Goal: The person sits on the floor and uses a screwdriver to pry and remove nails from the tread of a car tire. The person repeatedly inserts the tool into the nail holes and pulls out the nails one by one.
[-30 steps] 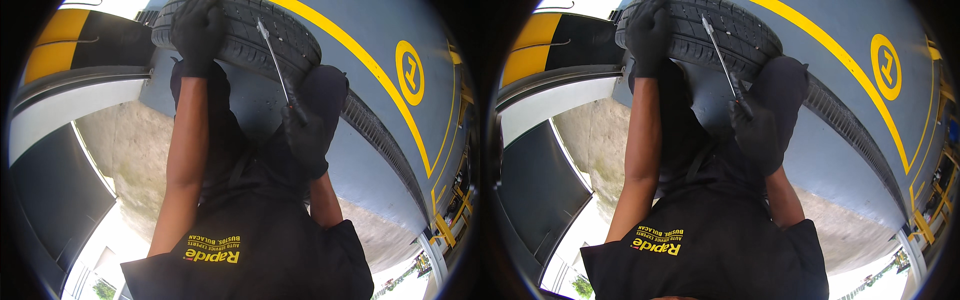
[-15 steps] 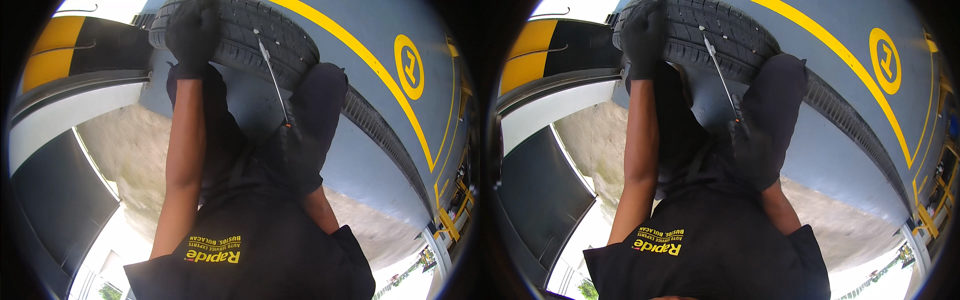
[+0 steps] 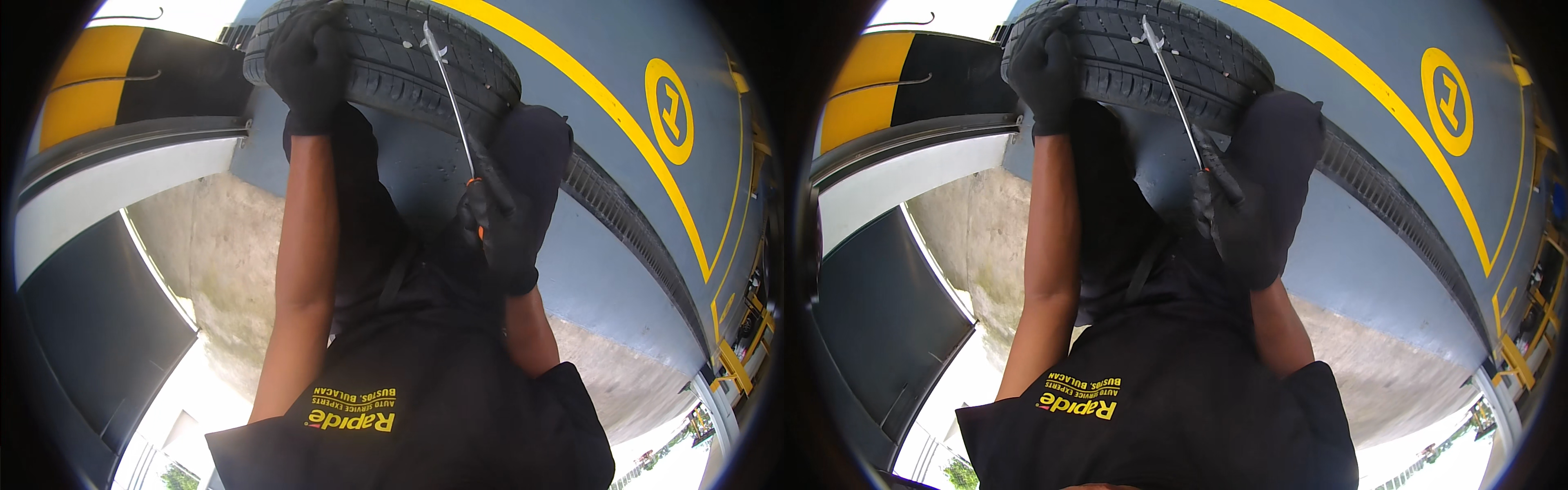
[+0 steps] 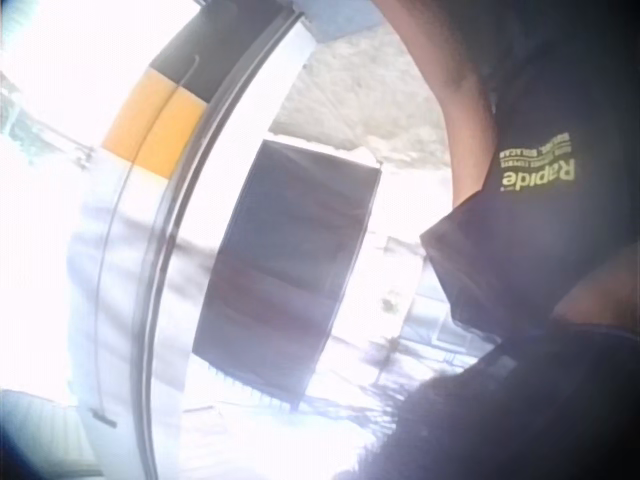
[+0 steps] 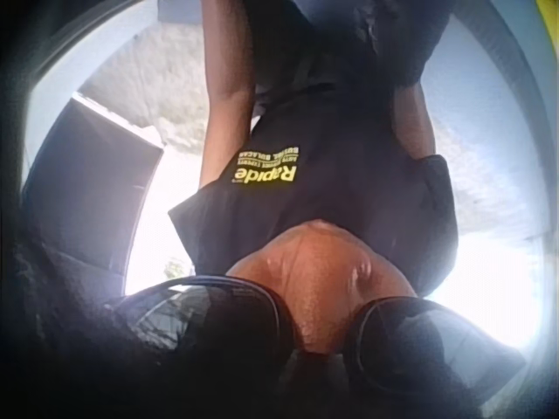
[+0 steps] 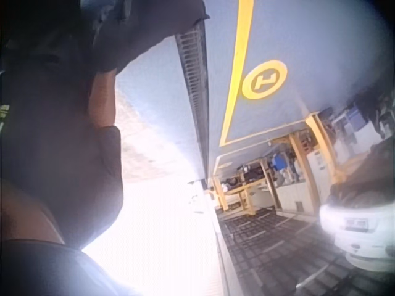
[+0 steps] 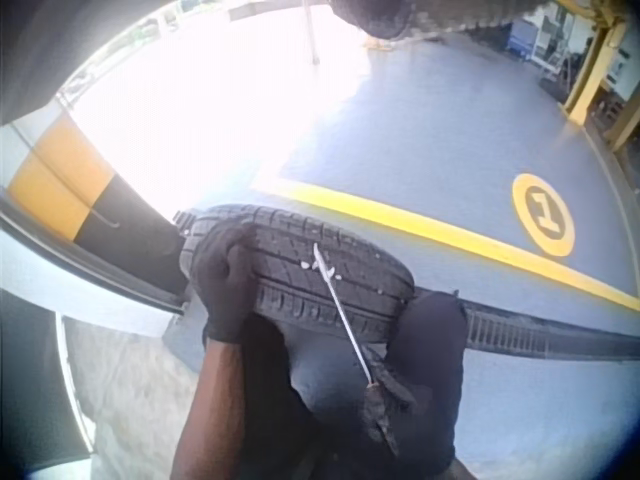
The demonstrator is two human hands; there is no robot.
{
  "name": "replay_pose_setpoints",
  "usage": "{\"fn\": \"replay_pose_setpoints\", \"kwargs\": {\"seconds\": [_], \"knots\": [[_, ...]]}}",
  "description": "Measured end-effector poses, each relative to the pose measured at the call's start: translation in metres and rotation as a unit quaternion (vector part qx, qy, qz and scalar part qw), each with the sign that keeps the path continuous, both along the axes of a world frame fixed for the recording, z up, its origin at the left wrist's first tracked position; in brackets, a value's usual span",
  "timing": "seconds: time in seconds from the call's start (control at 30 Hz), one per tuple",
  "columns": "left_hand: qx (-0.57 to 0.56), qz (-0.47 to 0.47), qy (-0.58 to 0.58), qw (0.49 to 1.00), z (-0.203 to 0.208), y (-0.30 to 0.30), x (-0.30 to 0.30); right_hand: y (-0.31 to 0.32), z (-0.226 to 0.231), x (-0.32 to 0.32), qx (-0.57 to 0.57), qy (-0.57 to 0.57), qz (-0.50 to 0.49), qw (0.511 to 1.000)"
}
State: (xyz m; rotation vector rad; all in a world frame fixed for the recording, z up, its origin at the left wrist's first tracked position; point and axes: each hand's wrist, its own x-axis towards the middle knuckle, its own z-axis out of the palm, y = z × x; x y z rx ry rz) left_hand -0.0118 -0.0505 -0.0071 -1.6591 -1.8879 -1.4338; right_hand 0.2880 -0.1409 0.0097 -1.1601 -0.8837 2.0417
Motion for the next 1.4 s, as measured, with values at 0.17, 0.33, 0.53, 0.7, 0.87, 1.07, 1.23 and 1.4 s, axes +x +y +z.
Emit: {"fn": "replay_pose_setpoints", "kwargs": {"seconds": [0.17, 0.33, 0.53, 0.7, 0.87, 1.07, 1.23, 1.4], "knots": [[0.052, -0.036, -0.037, 0.997, -0.009, 0.002, -0.007, 0.010, -0.021, -0.008, 0.186, -0.175, 0.029, 0.966], [0.019, -0.008, -0.021, 1.000, 0.004, 0.000, -0.001, 0.011, -0.008, -0.007, 0.263, -0.293, 0.095, 0.914], [0.037, -0.028, -0.054, 0.997, -0.001, 0.007, -0.001, -0.007, -0.011, -0.006, 0.380, -0.353, 0.078, 0.851], [-0.001, 0.007, -0.059, 0.998, 0.004, 0.004, 0.002, -0.022, 0.007, -0.006, 0.429, -0.389, 0.049, 0.814], [0.021, -0.004, -0.044, 0.999, 0.001, 0.007, 0.001, -0.022, -0.004, 0.007, 0.311, -0.325, 0.027, 0.893], [0.047, -0.032, -0.101, 0.993, -0.009, 0.008, -0.002, 0.008, 0.020, 0.002, 0.578, -0.480, 0.049, 0.658], [0.059, -0.043, -0.109, 0.991, -0.021, 0.009, -0.014, 0.000, 0.002, 0.004, 0.237, -0.343, 0.074, 0.906], [0.063, -0.062, -0.150, 0.985, -0.016, 0.010, -0.010, -0.009, -0.021, 0.000, 0.181, -0.205, 0.015, 0.962]]}}
